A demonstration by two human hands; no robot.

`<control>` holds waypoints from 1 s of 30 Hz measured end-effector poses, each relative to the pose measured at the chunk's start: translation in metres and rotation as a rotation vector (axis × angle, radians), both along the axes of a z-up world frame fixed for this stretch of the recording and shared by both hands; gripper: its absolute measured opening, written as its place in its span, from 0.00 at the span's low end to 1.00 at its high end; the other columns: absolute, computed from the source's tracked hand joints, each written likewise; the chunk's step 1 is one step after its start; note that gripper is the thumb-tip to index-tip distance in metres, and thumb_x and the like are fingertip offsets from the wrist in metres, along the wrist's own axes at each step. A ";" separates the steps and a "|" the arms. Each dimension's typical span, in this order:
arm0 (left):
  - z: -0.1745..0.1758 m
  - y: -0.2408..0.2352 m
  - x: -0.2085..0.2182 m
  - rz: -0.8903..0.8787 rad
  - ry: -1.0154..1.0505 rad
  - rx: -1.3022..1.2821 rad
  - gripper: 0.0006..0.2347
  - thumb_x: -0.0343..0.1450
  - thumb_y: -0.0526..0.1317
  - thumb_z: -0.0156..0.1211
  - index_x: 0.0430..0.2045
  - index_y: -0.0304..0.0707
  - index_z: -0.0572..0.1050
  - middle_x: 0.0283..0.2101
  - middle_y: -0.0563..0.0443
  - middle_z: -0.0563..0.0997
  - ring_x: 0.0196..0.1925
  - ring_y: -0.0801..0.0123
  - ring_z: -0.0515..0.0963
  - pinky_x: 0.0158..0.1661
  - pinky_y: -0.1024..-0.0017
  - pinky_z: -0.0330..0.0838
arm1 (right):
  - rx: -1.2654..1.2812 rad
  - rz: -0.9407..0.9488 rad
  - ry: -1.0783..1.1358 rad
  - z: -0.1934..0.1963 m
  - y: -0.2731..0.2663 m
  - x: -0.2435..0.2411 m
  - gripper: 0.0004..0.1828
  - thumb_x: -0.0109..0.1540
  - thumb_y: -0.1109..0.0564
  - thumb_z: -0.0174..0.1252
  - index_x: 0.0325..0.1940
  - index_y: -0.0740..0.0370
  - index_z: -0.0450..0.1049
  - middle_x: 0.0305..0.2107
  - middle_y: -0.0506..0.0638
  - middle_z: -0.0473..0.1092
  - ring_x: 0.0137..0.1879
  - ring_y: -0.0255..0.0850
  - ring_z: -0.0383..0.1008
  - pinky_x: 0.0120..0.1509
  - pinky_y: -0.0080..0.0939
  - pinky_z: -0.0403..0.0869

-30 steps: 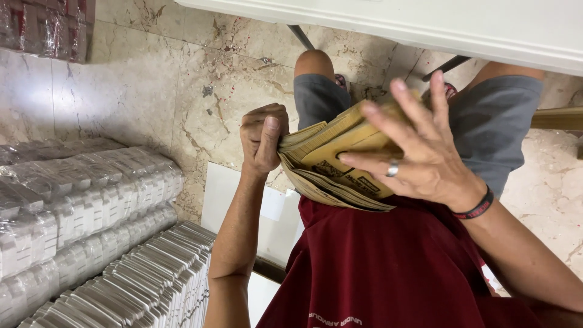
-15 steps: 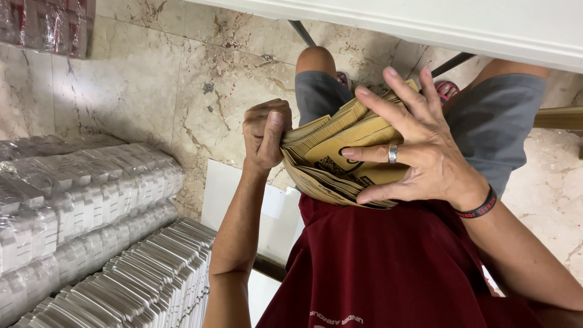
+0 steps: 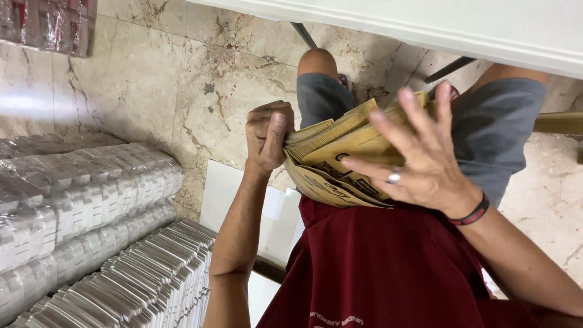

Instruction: Folding flat cardboard templates into boxes and stacking them on a table.

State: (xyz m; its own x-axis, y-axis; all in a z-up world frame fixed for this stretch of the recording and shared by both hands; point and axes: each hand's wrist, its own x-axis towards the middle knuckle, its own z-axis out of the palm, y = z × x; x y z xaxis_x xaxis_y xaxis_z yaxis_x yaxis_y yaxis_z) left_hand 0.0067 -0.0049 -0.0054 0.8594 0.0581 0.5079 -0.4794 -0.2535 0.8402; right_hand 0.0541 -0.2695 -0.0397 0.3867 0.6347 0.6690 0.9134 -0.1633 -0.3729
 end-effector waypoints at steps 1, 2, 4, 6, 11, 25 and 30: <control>0.001 0.000 -0.001 0.007 0.009 0.015 0.23 0.81 0.38 0.38 0.10 0.35 0.53 0.15 0.50 0.58 0.17 0.64 0.56 0.25 0.64 0.53 | -0.025 -0.003 0.022 0.001 0.002 -0.005 0.30 0.72 0.54 0.65 0.74 0.31 0.63 0.77 0.53 0.42 0.84 0.59 0.34 0.82 0.83 0.29; 0.001 0.000 0.005 0.007 0.002 0.031 0.22 0.81 0.38 0.37 0.10 0.35 0.54 0.15 0.51 0.58 0.17 0.65 0.57 0.25 0.64 0.54 | -0.049 -0.013 0.028 0.002 0.003 -0.004 0.28 0.72 0.56 0.58 0.73 0.31 0.64 0.76 0.51 0.47 0.83 0.59 0.35 0.81 0.82 0.28; 0.006 -0.001 -0.001 0.062 0.089 0.072 0.22 0.81 0.40 0.36 0.11 0.35 0.58 0.16 0.50 0.60 0.18 0.65 0.59 0.25 0.65 0.53 | -0.038 -0.014 0.069 0.025 0.004 -0.008 0.24 0.67 0.56 0.56 0.67 0.35 0.72 0.74 0.54 0.51 0.82 0.62 0.39 0.81 0.82 0.30; 0.011 -0.002 0.002 0.112 0.137 0.105 0.23 0.81 0.43 0.35 0.12 0.35 0.61 0.17 0.50 0.62 0.20 0.66 0.61 0.26 0.66 0.53 | -0.029 -0.023 0.073 0.040 0.006 -0.008 0.24 0.62 0.57 0.54 0.60 0.38 0.79 0.72 0.56 0.55 0.81 0.65 0.42 0.81 0.82 0.32; -0.019 0.006 0.005 0.412 0.359 0.433 0.26 0.80 0.51 0.28 0.10 0.41 0.63 0.13 0.52 0.63 0.16 0.68 0.63 0.22 0.65 0.56 | -0.031 -0.212 0.079 0.029 0.018 -0.019 0.09 0.60 0.42 0.70 0.36 0.38 0.76 0.73 0.55 0.51 0.81 0.59 0.42 0.80 0.82 0.36; 0.055 0.038 0.014 -0.242 1.078 0.373 0.32 0.64 0.70 0.34 0.40 0.46 0.76 0.43 0.44 0.84 0.44 0.57 0.85 0.48 0.54 0.84 | 0.262 -0.176 0.430 0.010 -0.008 -0.041 0.10 0.62 0.57 0.61 0.31 0.60 0.67 0.67 0.63 0.60 0.78 0.64 0.54 0.83 0.75 0.49; 0.053 0.056 0.027 -0.229 1.348 0.433 0.43 0.60 0.72 0.32 0.70 0.55 0.58 0.77 0.48 0.53 0.79 0.51 0.53 0.71 0.36 0.44 | 0.187 -0.216 0.290 0.037 -0.001 -0.047 0.17 0.62 0.57 0.60 0.23 0.64 0.64 0.55 0.65 0.68 0.62 0.61 0.70 0.70 0.67 0.69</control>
